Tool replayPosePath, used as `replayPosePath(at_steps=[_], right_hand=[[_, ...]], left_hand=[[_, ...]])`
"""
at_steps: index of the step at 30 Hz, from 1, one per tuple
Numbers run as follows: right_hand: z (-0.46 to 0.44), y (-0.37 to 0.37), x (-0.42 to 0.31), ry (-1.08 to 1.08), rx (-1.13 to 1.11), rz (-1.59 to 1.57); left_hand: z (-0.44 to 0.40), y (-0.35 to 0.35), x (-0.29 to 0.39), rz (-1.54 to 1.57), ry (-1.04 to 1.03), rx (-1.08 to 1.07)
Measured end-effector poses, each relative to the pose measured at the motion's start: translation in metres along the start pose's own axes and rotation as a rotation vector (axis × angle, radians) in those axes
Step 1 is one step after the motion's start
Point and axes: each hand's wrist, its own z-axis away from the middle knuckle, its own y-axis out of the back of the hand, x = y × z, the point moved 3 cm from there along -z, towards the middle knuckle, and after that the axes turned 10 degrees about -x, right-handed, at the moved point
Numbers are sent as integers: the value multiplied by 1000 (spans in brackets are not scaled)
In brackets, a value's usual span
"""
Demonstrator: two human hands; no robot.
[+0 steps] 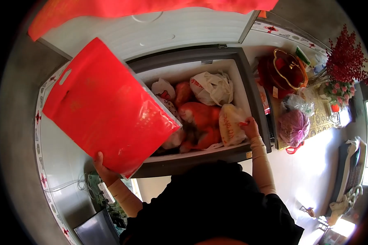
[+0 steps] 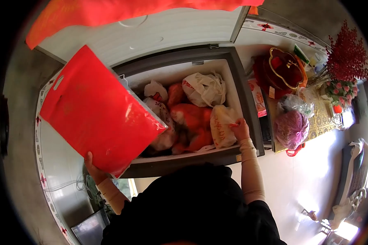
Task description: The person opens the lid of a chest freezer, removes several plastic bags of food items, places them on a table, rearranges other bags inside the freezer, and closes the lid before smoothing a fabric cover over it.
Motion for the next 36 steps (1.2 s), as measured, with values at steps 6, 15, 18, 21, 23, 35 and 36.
replayPosePath(at_steps=[6, 15, 18, 21, 23, 35, 36], right_hand=[[-7, -10, 2, -38, -98, 270], [-8, -148, -63, 671, -554, 660], [8, -174, -90, 445, -968, 728], [17, -206, -73, 407, -1019, 796], [12, -224, -48, 506, -1015, 861], [23, -249, -62, 419, -1007, 1050], [25, -254, -67, 469, -1006, 1097]], left_hand=[[15, 39, 11, 59, -46, 103], [23, 50, 29, 159, -86, 191], [23, 62, 29, 165, -84, 196], [24, 69, 31, 160, -87, 225], [26, 79, 30, 151, -93, 247], [24, 110, 21, 195, -85, 293], [23, 108, 21, 200, -72, 300]])
